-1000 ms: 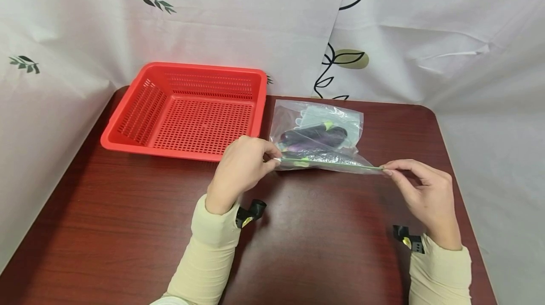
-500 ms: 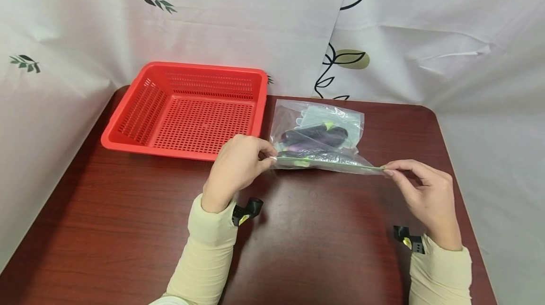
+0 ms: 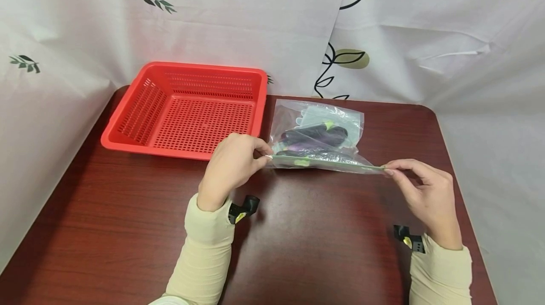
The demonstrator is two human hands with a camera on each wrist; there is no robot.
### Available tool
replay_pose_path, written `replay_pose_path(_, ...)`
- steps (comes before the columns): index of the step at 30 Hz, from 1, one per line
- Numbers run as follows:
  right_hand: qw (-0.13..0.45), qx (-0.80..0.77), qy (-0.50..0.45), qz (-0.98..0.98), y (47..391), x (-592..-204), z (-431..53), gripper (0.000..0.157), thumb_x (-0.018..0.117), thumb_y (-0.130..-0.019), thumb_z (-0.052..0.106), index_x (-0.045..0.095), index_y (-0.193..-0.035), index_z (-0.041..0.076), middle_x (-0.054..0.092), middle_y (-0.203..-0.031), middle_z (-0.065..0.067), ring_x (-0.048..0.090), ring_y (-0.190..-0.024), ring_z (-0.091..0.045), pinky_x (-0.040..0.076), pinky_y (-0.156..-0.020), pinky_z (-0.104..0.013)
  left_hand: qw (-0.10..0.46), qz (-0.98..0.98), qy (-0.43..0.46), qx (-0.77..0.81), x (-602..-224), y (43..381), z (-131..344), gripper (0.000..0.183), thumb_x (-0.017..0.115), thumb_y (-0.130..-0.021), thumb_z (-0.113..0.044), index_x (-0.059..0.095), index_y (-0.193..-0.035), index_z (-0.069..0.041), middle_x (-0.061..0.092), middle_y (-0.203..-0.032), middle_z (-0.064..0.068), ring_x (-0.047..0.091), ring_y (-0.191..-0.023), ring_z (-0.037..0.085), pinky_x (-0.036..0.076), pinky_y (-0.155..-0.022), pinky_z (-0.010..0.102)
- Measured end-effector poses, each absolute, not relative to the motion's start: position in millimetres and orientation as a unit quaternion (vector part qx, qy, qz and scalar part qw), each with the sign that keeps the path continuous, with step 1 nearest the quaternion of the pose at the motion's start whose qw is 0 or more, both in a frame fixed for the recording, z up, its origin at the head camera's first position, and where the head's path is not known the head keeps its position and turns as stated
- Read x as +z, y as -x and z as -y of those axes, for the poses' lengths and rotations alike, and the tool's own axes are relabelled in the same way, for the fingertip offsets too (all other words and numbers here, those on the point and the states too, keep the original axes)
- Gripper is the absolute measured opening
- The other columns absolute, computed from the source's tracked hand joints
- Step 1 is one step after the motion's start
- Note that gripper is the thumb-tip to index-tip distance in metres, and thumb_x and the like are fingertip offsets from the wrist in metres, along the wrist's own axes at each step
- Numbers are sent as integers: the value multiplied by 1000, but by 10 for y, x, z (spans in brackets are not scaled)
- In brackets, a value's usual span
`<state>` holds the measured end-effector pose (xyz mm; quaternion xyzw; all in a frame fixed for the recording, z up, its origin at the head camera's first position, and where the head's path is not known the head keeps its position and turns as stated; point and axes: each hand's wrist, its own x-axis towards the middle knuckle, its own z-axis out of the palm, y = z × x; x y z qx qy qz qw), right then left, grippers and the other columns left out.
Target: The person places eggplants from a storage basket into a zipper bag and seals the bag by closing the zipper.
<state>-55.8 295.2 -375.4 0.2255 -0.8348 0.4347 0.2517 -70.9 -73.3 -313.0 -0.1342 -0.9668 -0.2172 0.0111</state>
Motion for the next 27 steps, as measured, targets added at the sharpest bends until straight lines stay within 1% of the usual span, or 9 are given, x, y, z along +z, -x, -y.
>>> replay_pose_path(9,250,428,-218,841,564,-3786,-2977,19,77,-75,-17,76,-89,-4,73,-85,-10,63,-75,5,45,-71,-7,13,969,128,-210,-3142,727,758,12,80,-84,-18,82,-91,-27,74,-88,-14,67,-76,13,49,-58,31)
replay_pose_path(14,250,427,-217,841,574,-3787,-2983,18,77,-76,-16,76,-89,-5,74,-85,-6,63,-74,6,45,-70,-7,14,970,123,-210,-3147,728,776,13,80,-83,-18,82,-91,-28,74,-88,-14,67,-77,12,49,-59,32)
replay_pose_path(19,249,429,-217,841,574,-3790,-2984,16,77,-77,-15,75,-89,-5,74,-86,-3,63,-73,6,45,-69,-7,10,970,119,-212,-3136,724,797,12,80,-83,-17,82,-91,-26,74,-85,-13,66,-75,13,49,-59,33)
replay_pose_path(27,248,436,-218,837,579,-3798,-2987,16,77,-75,-16,75,-89,-7,74,-85,-2,63,-73,5,45,-70,-7,6,971,117,-209,-3122,724,820,13,78,-84,-14,82,-92,-24,74,-85,-10,63,-73,12,47,-58,30)
